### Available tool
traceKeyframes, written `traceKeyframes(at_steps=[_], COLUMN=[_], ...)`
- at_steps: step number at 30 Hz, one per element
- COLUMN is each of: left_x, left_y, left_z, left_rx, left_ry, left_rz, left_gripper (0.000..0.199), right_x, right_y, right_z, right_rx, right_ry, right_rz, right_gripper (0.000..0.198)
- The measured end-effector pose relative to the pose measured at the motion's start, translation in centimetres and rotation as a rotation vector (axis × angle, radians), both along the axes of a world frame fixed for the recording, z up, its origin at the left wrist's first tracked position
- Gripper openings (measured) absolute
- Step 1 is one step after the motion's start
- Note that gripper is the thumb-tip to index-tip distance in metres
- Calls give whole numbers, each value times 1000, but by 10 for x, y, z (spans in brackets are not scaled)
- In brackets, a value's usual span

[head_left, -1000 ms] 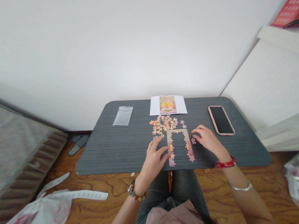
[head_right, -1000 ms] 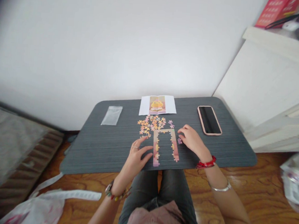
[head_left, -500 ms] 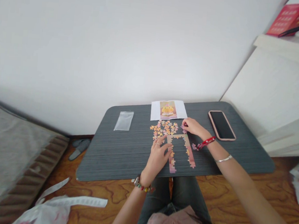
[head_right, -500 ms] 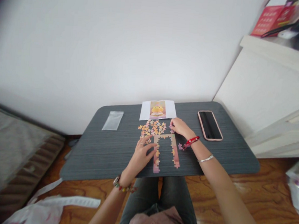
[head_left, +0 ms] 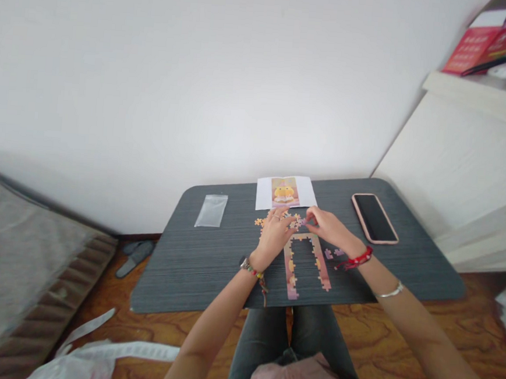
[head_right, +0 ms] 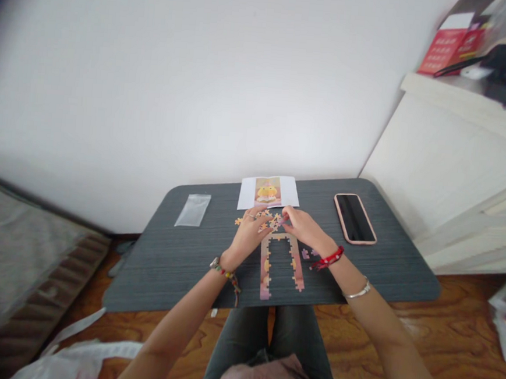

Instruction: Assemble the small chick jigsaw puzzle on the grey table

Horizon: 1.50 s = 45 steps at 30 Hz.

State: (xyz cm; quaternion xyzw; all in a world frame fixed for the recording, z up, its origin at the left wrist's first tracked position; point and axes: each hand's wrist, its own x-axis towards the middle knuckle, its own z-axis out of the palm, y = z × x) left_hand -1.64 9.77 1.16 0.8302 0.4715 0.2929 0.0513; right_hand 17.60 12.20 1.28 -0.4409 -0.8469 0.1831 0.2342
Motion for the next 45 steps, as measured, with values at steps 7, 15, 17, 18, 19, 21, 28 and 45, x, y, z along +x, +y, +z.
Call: traceKeyframes(at_steps=[7, 15, 17, 18, 19, 21, 28, 45], left_x=[7, 4, 0, -2, -4, -8, -17, -17], left_y=[-2, -7, -6, -5, -4, -2, 4, 8], left_z=[6, 14, 14, 13, 13, 13, 13, 12], left_rx=[93, 122, 127, 131, 137, 153, 261, 300], left_ry=[-24, -63, -93, -107, -117, -120, -107, 21], left_rz=[-24, -42, -30, -20, -9, 9, 51, 100], left_gripper=[13, 10, 10, 11, 11, 12, 11, 8], right_x=[-5, -8, -8, -8, -8, -9, -20, -27], right_y=[-19, -27, -23, -21, -18, -12, 2, 9], right_z=[20, 23, 21, 20, 19, 18, 18, 18], right_rx=[91, 160, 170, 177, 189, 233, 392, 429], right_ry=[-24, 20, 64, 72, 67, 30, -56, -168], right_rz=[-22, 5, 3, 4, 7, 26, 83, 61], right_gripper=[8, 12, 16, 17, 17, 16, 21, 17])
